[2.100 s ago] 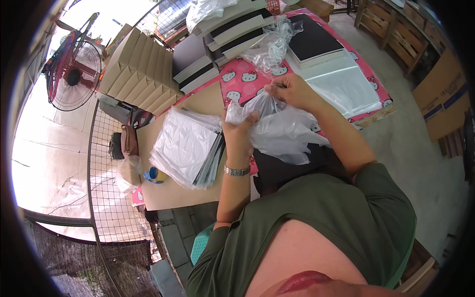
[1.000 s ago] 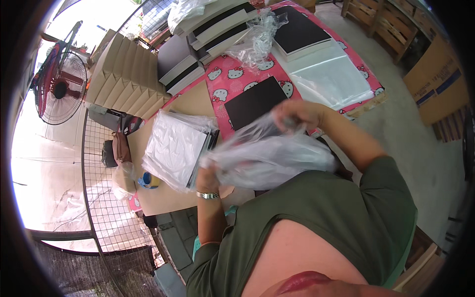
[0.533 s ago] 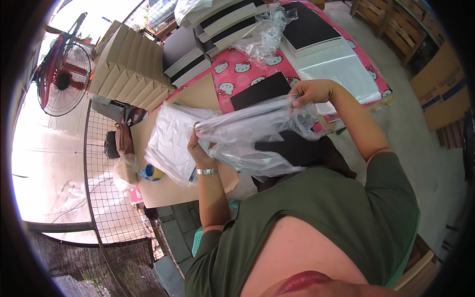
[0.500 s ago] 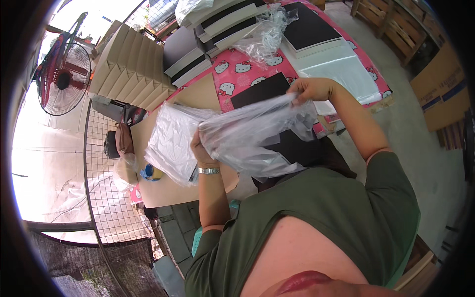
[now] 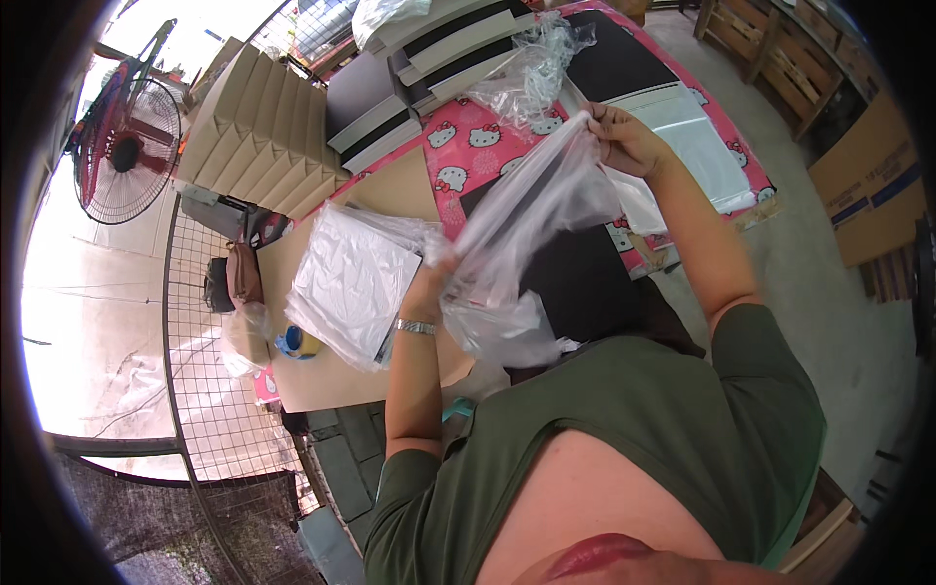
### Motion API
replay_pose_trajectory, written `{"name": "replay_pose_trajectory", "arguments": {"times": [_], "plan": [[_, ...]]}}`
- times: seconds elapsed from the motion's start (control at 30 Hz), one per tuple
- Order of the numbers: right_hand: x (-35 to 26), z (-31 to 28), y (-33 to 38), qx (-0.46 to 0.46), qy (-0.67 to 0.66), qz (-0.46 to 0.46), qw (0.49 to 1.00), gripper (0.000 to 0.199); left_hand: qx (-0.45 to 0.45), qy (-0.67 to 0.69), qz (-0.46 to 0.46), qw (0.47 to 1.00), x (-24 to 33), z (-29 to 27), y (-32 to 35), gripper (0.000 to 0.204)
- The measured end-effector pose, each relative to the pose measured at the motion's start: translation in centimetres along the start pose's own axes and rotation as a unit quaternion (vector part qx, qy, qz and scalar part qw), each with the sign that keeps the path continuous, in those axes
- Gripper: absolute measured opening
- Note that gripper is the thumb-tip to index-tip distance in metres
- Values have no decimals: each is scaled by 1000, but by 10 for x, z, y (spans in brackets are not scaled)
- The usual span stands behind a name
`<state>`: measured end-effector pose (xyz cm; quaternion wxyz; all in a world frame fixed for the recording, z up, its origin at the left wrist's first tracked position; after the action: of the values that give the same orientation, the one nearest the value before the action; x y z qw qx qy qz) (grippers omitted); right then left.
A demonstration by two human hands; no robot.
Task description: The person puts black boards into plastic bags by hand and stacks them on a table.
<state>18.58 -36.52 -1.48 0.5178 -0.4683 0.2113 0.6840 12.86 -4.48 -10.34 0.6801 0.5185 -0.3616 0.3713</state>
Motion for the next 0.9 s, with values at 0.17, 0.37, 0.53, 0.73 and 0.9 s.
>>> {"name": "replay_pose_trajectory", "arguments": {"times": [0.17,0.37,0.53,0.73,0.9], "plan": [[60,-67,-15,96,117,133,980,15,-127,157,-25,979,-5,-11,-50,22],[108,-106,-56,40,114,126,985,31,57,239,24,969,-1,-41,-149,15],[142,-155,-64,142,768,117,613,44,170,-184,155,956,1,-30,-201,12],[123,-126,-41,235,796,43,557,32,169,-212,108,956,-22,-30,-202,25],[50,-62,-55,237,782,-64,573,18,205,-116,167,957,14,-53,-174,19]]}}
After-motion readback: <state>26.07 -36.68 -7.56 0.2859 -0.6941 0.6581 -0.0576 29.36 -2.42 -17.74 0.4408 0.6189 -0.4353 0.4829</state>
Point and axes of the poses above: each hand's wrist, its own y-axis away from the middle knuckle, its own z-axis out of the palm, x = y × z, the point moved 9 cm from there along -y, towards the middle knuckle, and after that the axes turned 14 degrees about y, right-handed, at the moved point
